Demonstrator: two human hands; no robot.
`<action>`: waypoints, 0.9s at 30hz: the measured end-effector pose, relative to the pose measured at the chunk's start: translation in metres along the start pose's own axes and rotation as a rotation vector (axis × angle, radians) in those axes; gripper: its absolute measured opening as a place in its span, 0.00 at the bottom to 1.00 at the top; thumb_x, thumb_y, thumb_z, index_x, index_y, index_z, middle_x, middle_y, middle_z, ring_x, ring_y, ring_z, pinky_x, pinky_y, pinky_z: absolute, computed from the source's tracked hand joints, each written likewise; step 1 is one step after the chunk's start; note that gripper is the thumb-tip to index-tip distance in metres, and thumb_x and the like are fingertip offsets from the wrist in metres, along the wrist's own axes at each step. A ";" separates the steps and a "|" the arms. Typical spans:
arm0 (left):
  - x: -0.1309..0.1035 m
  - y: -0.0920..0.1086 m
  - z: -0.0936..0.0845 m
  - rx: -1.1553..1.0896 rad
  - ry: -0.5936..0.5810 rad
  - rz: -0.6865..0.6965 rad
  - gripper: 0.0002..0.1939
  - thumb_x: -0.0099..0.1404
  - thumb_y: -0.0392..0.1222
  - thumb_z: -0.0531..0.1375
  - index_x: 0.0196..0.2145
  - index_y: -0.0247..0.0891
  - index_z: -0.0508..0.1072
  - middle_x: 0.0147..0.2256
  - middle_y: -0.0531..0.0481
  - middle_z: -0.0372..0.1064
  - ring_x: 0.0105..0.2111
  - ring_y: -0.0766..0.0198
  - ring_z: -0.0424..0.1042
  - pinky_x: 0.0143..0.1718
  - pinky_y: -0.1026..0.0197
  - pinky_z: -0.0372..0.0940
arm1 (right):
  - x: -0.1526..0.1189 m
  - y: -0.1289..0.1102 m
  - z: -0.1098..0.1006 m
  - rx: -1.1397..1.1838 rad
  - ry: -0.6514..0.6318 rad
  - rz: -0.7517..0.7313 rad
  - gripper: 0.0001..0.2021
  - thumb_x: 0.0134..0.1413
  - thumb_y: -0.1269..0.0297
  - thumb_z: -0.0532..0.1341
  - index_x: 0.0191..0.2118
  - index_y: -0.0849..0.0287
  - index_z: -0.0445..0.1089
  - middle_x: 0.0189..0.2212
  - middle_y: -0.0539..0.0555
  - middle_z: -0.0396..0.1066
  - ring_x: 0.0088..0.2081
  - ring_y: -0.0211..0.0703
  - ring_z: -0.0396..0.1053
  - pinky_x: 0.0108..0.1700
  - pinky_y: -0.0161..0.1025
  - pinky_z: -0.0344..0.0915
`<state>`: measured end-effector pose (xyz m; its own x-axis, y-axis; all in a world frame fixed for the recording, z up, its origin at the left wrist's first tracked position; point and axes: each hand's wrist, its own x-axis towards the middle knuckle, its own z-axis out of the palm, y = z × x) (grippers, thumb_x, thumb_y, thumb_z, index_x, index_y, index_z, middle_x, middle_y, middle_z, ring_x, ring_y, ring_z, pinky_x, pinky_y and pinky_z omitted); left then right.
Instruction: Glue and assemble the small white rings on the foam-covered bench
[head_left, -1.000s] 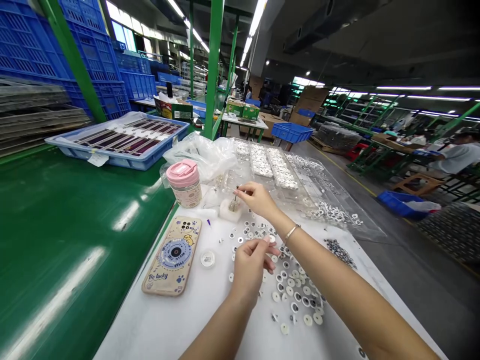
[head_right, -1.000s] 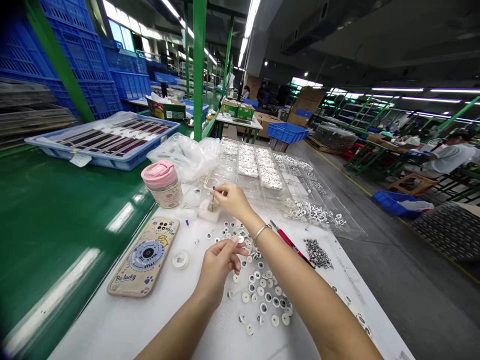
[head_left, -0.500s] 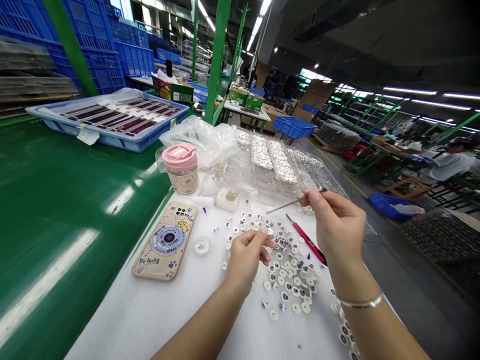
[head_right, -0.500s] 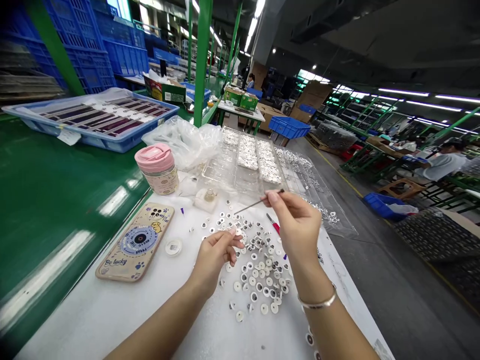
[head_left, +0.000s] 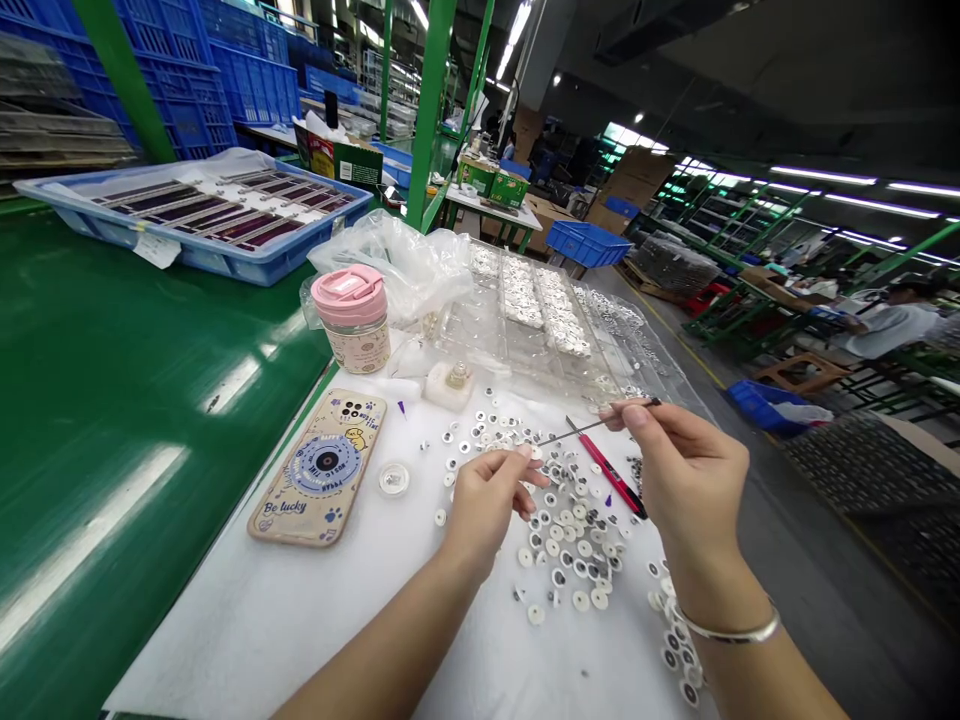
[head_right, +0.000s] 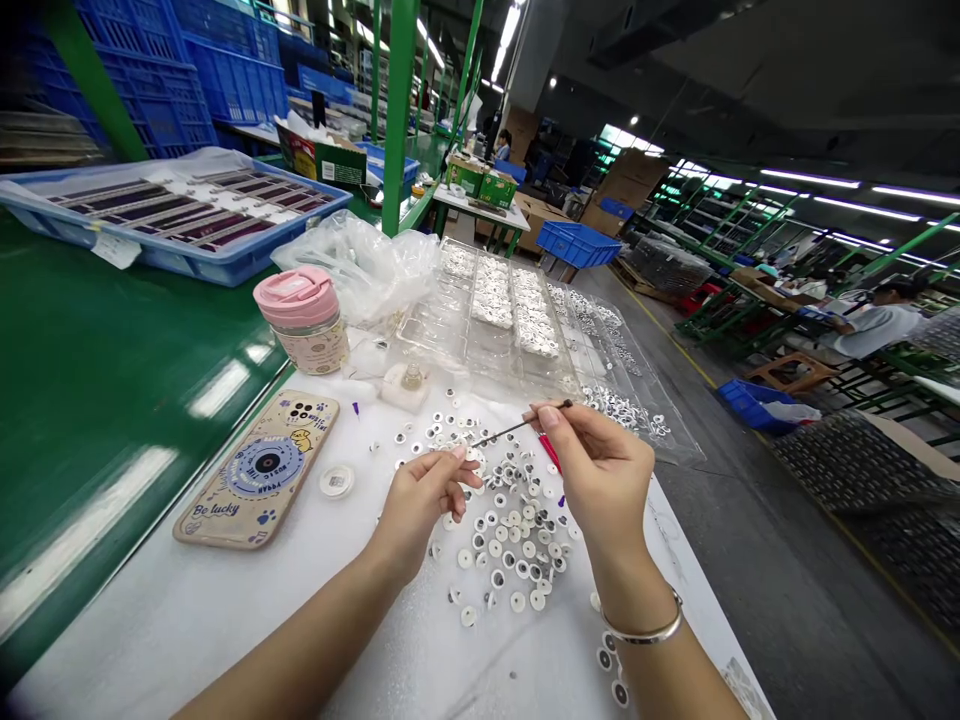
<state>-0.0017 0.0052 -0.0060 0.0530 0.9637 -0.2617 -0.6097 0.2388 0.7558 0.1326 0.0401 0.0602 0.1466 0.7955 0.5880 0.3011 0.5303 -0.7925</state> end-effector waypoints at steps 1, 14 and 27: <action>0.000 0.000 0.000 0.002 -0.001 0.001 0.15 0.58 0.49 0.60 0.27 0.31 0.73 0.26 0.46 0.72 0.15 0.75 0.61 0.17 0.70 0.57 | 0.000 0.000 0.000 0.000 0.001 0.001 0.01 0.46 0.66 0.65 0.27 0.56 0.75 0.25 0.49 0.75 0.29 0.39 0.72 0.32 0.36 0.69; 0.000 0.003 0.001 0.018 -0.014 0.008 0.15 0.57 0.49 0.61 0.24 0.32 0.73 0.28 0.46 0.72 0.16 0.75 0.60 0.18 0.69 0.57 | -0.001 0.001 0.000 0.016 -0.019 0.000 0.01 0.46 0.66 0.65 0.27 0.56 0.75 0.24 0.49 0.75 0.28 0.38 0.72 0.30 0.35 0.68; -0.002 0.003 0.002 0.063 -0.002 0.001 0.16 0.58 0.50 0.60 0.24 0.32 0.73 0.27 0.46 0.72 0.16 0.74 0.60 0.18 0.68 0.57 | 0.021 0.005 0.026 0.124 0.056 -0.003 0.03 0.45 0.64 0.66 0.28 0.57 0.75 0.29 0.51 0.75 0.30 0.39 0.72 0.34 0.39 0.71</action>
<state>-0.0026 0.0042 -0.0018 0.0542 0.9642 -0.2595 -0.5589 0.2447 0.7923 0.1124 0.0668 0.0643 0.1989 0.7782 0.5957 0.1835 0.5675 -0.8027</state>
